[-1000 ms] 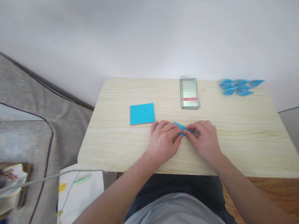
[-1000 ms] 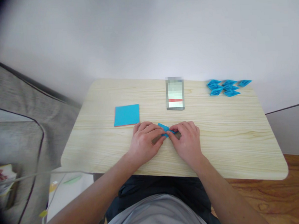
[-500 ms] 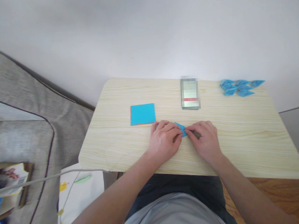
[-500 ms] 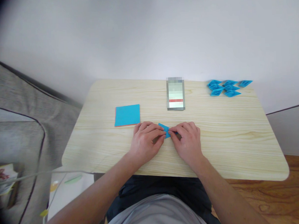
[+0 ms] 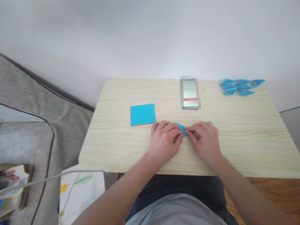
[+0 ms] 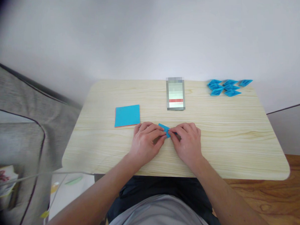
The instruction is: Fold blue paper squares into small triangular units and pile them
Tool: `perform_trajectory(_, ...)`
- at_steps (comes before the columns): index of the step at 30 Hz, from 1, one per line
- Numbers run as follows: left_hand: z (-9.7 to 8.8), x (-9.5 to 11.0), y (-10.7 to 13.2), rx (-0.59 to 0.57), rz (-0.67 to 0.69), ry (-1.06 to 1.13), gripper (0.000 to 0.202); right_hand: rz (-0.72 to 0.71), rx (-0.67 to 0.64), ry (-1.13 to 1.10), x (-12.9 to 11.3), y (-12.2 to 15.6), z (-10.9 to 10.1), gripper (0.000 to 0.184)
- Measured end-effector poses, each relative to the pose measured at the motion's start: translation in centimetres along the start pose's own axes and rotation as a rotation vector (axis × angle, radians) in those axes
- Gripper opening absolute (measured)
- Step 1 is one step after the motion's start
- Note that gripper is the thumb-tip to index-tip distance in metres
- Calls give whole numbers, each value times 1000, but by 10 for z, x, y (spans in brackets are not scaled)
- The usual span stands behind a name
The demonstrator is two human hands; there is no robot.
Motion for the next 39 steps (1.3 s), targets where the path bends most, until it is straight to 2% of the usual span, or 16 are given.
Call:
perform_trajectory(21,2,3,1,28,-55,6,15,19,10,40,-3,4,0,13)
perform_trajectory(31,-1,6,4,6,-66,17,12,27,-7,57,-6,7,-1,19)
perform_trajectory(39,-1,5,5,-7,-61,35,14,91,-3,13,4,9,-5,16)
Point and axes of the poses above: each hand's wrist, its own y-axis away from the middle knuckle, its own z-axis out of the palm, x = y × z, the point moved 4 cm from there along -y, towards the middle knuckle, and after that the axes turned 2 degrees about x, right-handed, at the moved point
